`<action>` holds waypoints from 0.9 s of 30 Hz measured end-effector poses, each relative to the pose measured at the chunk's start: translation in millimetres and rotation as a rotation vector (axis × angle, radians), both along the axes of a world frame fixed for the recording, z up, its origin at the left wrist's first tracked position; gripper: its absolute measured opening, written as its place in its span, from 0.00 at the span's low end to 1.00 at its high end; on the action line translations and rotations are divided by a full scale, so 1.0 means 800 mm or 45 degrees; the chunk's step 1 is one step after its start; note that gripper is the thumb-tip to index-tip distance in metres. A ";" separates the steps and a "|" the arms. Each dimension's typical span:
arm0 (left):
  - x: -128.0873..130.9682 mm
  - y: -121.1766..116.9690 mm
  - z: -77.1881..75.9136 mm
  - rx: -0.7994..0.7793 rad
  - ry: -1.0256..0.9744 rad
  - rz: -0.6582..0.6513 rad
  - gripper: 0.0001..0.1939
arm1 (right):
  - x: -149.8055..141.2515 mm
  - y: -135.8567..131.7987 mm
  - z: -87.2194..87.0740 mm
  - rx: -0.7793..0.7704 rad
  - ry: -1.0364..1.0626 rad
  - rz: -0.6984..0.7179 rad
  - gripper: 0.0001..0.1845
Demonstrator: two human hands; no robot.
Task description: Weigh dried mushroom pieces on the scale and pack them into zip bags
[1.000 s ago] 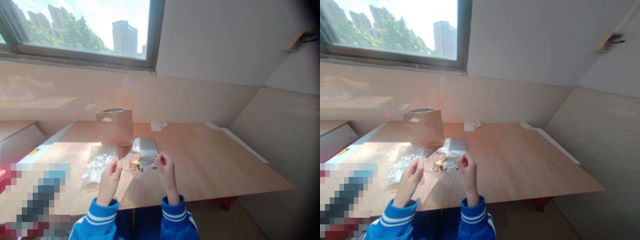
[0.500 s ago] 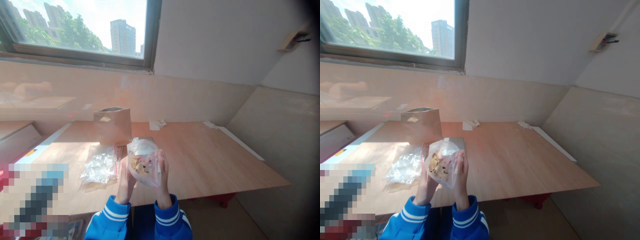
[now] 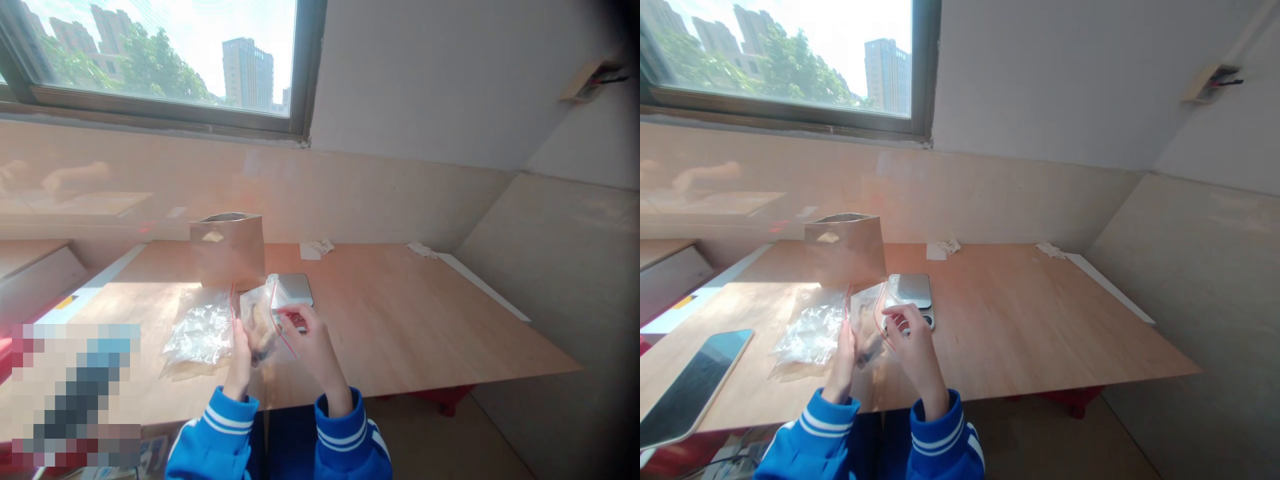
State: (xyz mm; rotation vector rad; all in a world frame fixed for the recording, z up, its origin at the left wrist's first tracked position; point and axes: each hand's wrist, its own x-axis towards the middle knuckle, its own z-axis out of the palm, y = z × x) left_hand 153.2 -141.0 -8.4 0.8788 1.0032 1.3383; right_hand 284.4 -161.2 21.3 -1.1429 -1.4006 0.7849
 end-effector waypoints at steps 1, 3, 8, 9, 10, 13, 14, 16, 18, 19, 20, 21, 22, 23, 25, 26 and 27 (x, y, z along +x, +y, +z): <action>0.001 -0.001 0.002 -0.012 -0.050 -0.005 0.31 | -0.002 0.001 -0.003 -0.030 -0.020 0.053 0.11; 0.000 -0.003 0.006 -0.034 -0.107 -0.039 0.28 | -0.006 0.004 -0.011 -0.073 -0.046 0.136 0.11; -0.018 -0.003 0.002 -0.042 -0.013 -0.163 0.27 | -0.006 0.014 -0.028 -0.153 0.211 0.330 0.16; -0.022 -0.001 0.000 -0.030 -0.005 -0.194 0.28 | -0.006 0.015 -0.030 -0.176 0.274 0.336 0.17; -0.025 0.000 -0.003 -0.010 0.003 -0.219 0.28 | -0.006 0.016 -0.031 -0.206 0.320 0.332 0.19; -0.030 0.004 -0.008 0.071 0.065 -0.238 0.30 | -0.007 0.017 -0.036 -0.322 0.383 0.322 0.23; -0.031 0.005 -0.009 0.098 0.101 -0.232 0.31 | -0.007 0.017 -0.037 -0.357 0.396 0.324 0.24; -0.030 0.005 -0.010 0.148 0.171 -0.220 0.31 | -0.007 0.019 -0.041 -0.399 0.421 0.334 0.27; -0.029 0.005 -0.009 0.183 0.218 -0.206 0.31 | -0.008 0.020 -0.044 -0.417 0.455 0.344 0.28; -0.028 0.005 -0.009 0.191 0.231 -0.197 0.31 | -0.009 0.020 -0.045 -0.418 0.474 0.347 0.29; -0.027 0.006 -0.008 0.196 0.240 -0.186 0.31 | -0.010 0.020 -0.045 -0.415 0.492 0.348 0.29; -0.026 0.006 -0.007 0.198 0.244 -0.169 0.31 | -0.011 0.020 -0.045 -0.408 0.508 0.344 0.29; -0.026 0.006 -0.007 0.200 0.246 -0.151 0.31 | -0.013 0.020 -0.044 -0.398 0.522 0.339 0.28; -0.025 0.006 -0.006 0.199 0.244 -0.135 0.30 | -0.014 0.020 -0.043 -0.383 0.540 0.333 0.28; -0.025 0.005 -0.006 0.184 0.232 -0.104 0.28 | -0.017 0.021 -0.041 -0.333 0.586 0.318 0.26; -0.025 0.005 -0.006 0.166 0.223 -0.094 0.27 | -0.019 0.021 -0.040 -0.299 0.608 0.306 0.25; -0.025 0.005 -0.006 0.147 0.215 -0.090 0.27 | -0.020 0.022 -0.039 -0.265 0.626 0.293 0.25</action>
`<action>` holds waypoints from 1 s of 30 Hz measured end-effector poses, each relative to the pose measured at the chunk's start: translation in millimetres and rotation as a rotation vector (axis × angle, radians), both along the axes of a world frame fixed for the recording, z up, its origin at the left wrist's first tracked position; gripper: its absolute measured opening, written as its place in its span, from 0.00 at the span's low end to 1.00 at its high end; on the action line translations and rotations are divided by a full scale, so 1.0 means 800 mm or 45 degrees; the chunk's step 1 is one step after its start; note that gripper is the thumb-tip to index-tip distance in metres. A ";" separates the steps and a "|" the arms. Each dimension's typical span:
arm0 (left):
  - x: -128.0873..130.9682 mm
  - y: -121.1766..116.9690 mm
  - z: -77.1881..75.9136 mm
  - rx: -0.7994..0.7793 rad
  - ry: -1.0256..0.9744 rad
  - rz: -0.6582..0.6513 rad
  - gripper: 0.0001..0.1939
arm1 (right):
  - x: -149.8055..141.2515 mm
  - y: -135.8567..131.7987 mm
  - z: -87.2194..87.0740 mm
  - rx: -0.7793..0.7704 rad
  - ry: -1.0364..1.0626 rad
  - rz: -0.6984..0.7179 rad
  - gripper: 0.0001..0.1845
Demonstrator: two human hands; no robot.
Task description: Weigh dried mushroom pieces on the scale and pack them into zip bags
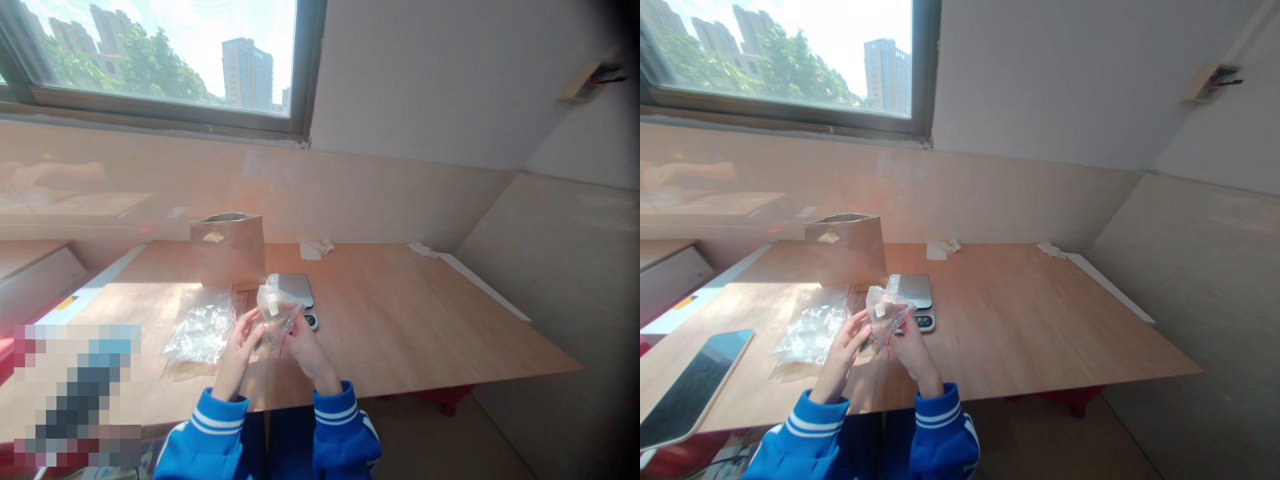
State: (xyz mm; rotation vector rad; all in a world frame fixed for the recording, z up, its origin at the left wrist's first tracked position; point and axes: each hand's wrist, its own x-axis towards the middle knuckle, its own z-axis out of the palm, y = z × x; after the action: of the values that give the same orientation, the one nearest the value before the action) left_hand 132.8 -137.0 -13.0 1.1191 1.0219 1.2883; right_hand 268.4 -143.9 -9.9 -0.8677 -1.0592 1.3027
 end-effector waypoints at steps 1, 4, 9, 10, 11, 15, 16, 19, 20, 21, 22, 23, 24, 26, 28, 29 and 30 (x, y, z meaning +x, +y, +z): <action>-0.001 0.000 0.000 -0.017 -0.008 0.004 0.27 | -0.001 0.001 0.000 0.017 0.014 -0.019 0.24; -0.003 0.001 -0.003 -0.044 -0.021 0.014 0.29 | -0.003 0.004 -0.001 0.006 0.027 -0.063 0.24; -0.008 0.005 -0.008 -0.053 -0.037 0.109 0.30 | -0.002 0.010 -0.010 -0.013 0.083 -0.151 0.23; -0.010 0.006 -0.008 -0.049 -0.037 0.133 0.30 | -0.002 0.011 -0.013 -0.013 0.088 -0.188 0.22; -0.011 0.006 -0.008 -0.044 -0.034 0.151 0.29 | -0.001 0.012 -0.015 -0.017 0.089 -0.229 0.21; -0.016 0.005 -0.005 -0.034 -0.059 0.166 0.27 | 0.002 0.018 -0.023 -0.043 0.052 -0.366 0.20; -0.016 0.004 -0.004 -0.036 -0.080 0.169 0.27 | 0.002 0.019 -0.024 -0.049 0.031 -0.398 0.20; -0.015 0.003 -0.001 -0.063 -0.143 0.191 0.26 | 0.001 0.021 -0.027 -0.063 -0.021 -0.478 0.19; -0.015 0.003 -0.001 -0.075 -0.161 0.196 0.27 | 0.000 0.021 -0.028 -0.064 -0.029 -0.492 0.19; -0.014 0.002 0.000 -0.086 -0.177 0.198 0.27 | -0.001 0.022 -0.029 -0.065 -0.028 -0.497 0.19; -0.014 0.002 0.001 -0.093 -0.189 0.202 0.28 | -0.002 0.022 -0.030 -0.068 -0.018 -0.494 0.19; -0.014 0.002 0.002 -0.097 -0.198 0.208 0.28 | -0.004 0.022 -0.031 -0.077 0.004 -0.486 0.19; -0.014 0.001 0.003 -0.095 -0.205 0.217 0.28 | -0.005 0.023 -0.032 -0.096 0.036 -0.477 0.20; -0.015 0.000 0.008 -0.083 -0.226 0.235 0.28 | -0.007 0.023 -0.034 -0.166 0.113 -0.454 0.22; -0.019 -0.002 0.014 -0.068 -0.283 0.269 0.27 | -0.008 0.024 -0.035 -0.239 0.186 -0.435 0.25; -0.021 -0.004 0.017 -0.068 -0.319 0.293 0.27 | -0.008 0.024 -0.035 -0.263 0.216 -0.427 0.25; -0.024 -0.004 0.021 -0.073 -0.355 0.329 0.26 | -0.007 0.024 -0.035 -0.276 0.245 -0.418 0.26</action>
State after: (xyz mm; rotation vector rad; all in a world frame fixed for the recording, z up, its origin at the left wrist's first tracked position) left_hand 113.5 -140.5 3.6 0.7541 1.0074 1.5609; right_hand 262.5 -124.9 -37.7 -1.0086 -0.6021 1.2064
